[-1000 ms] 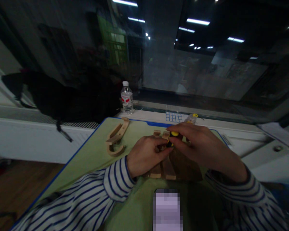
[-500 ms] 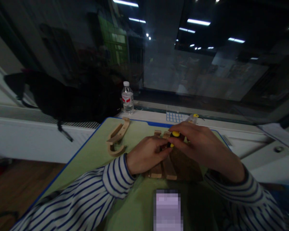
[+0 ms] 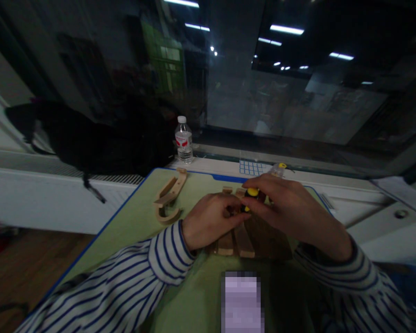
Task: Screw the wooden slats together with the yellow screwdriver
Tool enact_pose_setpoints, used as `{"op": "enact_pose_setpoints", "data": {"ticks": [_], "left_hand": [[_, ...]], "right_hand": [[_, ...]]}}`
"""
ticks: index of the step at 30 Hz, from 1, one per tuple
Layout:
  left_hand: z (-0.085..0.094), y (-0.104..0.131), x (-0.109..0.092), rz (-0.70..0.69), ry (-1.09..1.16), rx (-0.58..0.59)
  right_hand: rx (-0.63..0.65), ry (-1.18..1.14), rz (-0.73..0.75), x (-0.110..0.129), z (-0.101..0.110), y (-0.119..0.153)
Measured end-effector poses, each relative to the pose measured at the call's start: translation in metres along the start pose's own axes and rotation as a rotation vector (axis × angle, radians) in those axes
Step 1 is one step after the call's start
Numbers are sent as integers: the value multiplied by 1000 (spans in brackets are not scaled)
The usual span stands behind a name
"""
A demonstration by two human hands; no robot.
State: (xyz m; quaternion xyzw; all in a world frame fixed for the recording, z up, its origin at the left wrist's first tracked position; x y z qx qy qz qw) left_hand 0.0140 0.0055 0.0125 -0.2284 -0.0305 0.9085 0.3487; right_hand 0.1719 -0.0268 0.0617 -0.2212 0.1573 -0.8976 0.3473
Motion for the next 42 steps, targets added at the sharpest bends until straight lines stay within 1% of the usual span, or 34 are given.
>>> {"op": "enact_pose_setpoints", "data": {"ticks": [6,16,21,26,31,42], "left_hand": [[0,1,1,-13,1,-14],[-2,1,1,-20,-19,-4],[-2,2,-1,-36,-5,-16],[-2,1,-1,-37,-2,-1],[-2,2,0,-60,21,22],[-4,2,2,-84,51,19]], "right_hand": [[-24,-36,36,2,2,3],[29,-58,41,3,2,2],[32,-36,20,2,1,2],[20,-39,24,2,0,2],[31,-33,-1,1,0,2],[45,-44,-6,3,0,2]]}}
Point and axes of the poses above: each hand's wrist, its own y-axis away from the middle knuckle, its own z-axis out of the back of the hand, x = y × z, the point moved 2 cm from there along -y, towards the middle knuckle, and after that the axes turned 14 degrees about -y, right-handed, at the moved point
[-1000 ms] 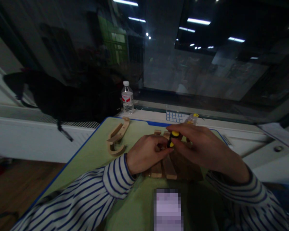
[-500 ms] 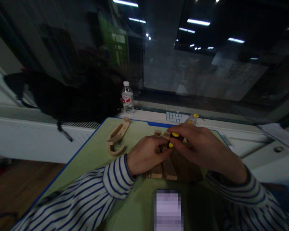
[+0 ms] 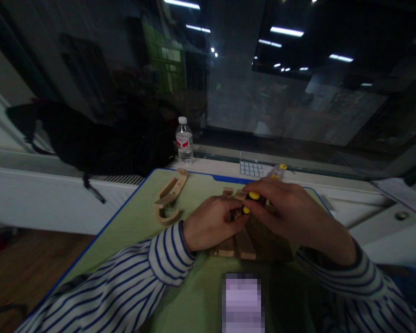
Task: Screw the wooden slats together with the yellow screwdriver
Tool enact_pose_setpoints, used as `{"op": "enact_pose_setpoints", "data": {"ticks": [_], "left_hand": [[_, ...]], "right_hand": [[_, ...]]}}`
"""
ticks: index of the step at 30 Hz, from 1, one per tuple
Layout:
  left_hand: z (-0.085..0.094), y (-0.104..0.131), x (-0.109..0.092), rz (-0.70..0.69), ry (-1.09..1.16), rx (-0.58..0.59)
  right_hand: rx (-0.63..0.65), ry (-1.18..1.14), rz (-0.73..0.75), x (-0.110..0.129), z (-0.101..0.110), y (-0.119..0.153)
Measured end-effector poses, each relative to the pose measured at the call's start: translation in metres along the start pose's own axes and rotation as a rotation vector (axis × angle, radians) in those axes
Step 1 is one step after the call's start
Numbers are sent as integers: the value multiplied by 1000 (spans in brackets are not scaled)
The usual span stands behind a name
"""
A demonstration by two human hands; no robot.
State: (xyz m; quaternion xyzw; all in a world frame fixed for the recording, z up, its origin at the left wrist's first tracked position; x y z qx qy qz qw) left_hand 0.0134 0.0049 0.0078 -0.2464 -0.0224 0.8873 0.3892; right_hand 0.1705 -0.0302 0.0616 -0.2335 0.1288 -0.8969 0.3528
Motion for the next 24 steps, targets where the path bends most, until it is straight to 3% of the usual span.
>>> {"op": "enact_pose_setpoints", "data": {"ticks": [24], "left_hand": [[3,0,1,55,-77,-24]], "right_hand": [[-41,14,25,1,1,0]]}}
Point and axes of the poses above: each hand's wrist, its own y-axis away from the middle knuckle, its own z-axis out of the back of the hand, x = y × z, the point moved 2 cm from there along -y, towards the middle knuckle, and after that the axes turned 14 degrees about -y, right-handed, at the moved point
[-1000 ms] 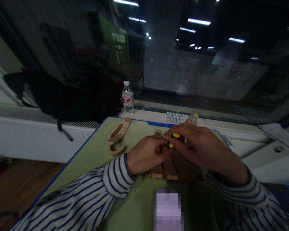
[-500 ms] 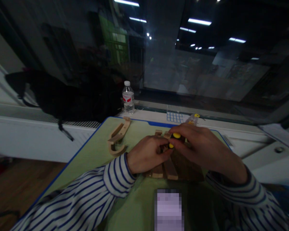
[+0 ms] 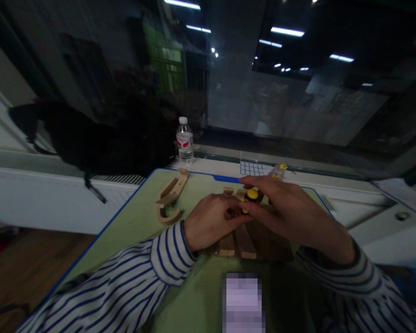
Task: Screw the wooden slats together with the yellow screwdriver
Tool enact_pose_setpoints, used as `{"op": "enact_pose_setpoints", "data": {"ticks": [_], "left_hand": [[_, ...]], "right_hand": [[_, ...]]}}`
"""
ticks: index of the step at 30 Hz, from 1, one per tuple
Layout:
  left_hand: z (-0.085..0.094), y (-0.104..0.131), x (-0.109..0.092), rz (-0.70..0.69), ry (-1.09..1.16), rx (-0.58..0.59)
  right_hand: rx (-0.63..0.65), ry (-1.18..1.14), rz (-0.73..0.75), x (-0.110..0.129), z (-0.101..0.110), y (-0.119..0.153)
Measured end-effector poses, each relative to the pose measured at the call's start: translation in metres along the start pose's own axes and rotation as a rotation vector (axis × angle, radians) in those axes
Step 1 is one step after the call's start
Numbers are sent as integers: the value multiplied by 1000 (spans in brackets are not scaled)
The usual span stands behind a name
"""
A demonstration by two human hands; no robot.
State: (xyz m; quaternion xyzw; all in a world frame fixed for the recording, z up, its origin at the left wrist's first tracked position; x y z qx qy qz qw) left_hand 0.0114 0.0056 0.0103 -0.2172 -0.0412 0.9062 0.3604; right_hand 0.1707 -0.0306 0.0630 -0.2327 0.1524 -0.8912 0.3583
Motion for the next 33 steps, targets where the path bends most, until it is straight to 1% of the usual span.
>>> {"op": "enact_pose_setpoints", "data": {"ticks": [4,11,19,33], "left_hand": [[1,0,0,0,-14,11],[-2,0,1,2,-6,28],[-3,0,1,-29,0,31],[-4,0,-1,-59,11,37]], "right_hand": [[-22,-38,31,1,-1,1],[50,-84,30,1,-3,2],[72,-70,-6,0,-2,1],[58,-36,-5,0,-2,0]]}}
Point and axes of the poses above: each hand's wrist, its own y-axis away from the middle knuckle, its own z-axis out of the back of the hand, x = y × z, the point moved 2 cm from there along -y, towards the middle knuckle, and after that the axes turned 14 degrees about -y, right-handed, at the moved point
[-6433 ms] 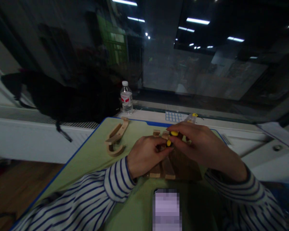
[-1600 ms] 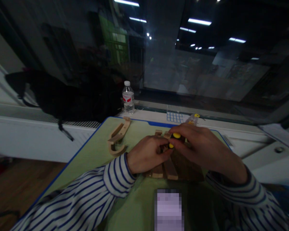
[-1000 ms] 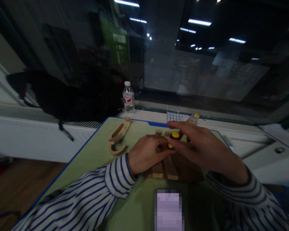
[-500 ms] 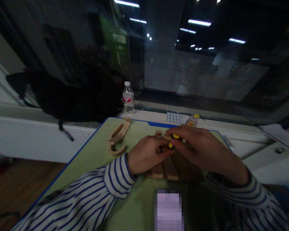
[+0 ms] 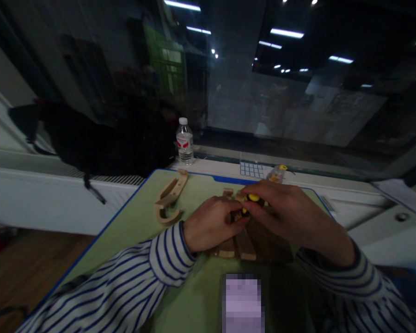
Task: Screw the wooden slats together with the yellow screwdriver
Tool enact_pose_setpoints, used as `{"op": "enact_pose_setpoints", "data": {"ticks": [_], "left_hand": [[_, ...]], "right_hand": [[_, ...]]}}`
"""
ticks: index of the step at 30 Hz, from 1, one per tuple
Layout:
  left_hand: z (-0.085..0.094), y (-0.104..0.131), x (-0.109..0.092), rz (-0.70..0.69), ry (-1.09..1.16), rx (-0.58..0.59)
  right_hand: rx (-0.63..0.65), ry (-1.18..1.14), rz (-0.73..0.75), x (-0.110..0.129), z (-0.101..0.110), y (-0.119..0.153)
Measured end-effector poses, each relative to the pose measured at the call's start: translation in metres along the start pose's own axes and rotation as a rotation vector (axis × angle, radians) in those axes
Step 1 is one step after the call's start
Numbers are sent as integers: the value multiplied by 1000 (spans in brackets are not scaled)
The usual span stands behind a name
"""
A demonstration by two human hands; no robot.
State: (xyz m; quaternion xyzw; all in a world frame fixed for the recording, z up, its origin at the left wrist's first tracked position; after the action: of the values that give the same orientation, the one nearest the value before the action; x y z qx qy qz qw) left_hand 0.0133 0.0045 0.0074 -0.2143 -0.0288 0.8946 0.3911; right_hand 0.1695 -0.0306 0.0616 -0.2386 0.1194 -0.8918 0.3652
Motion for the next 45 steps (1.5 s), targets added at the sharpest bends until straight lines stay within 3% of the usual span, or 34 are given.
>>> {"op": "enact_pose_setpoints", "data": {"ticks": [33,45], "left_hand": [[3,0,1,32,15,-38],[1,0,3,26,7,-37]], "right_hand": [[-38,25,0,3,1,0],[25,-34,13,-1,-1,3]]}}
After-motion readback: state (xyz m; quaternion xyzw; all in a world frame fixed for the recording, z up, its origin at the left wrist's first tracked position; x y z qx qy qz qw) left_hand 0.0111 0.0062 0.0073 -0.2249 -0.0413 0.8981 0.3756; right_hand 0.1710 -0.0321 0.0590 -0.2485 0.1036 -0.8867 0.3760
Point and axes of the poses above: each hand's wrist, its own y-axis away from the middle knuckle, its own z-axis out of the back of the hand, x = y × z, the point moved 2 cm from there along -y, towards the middle knuckle, and after that the axes turned 14 degrees about -y, right-handed, at the moved point
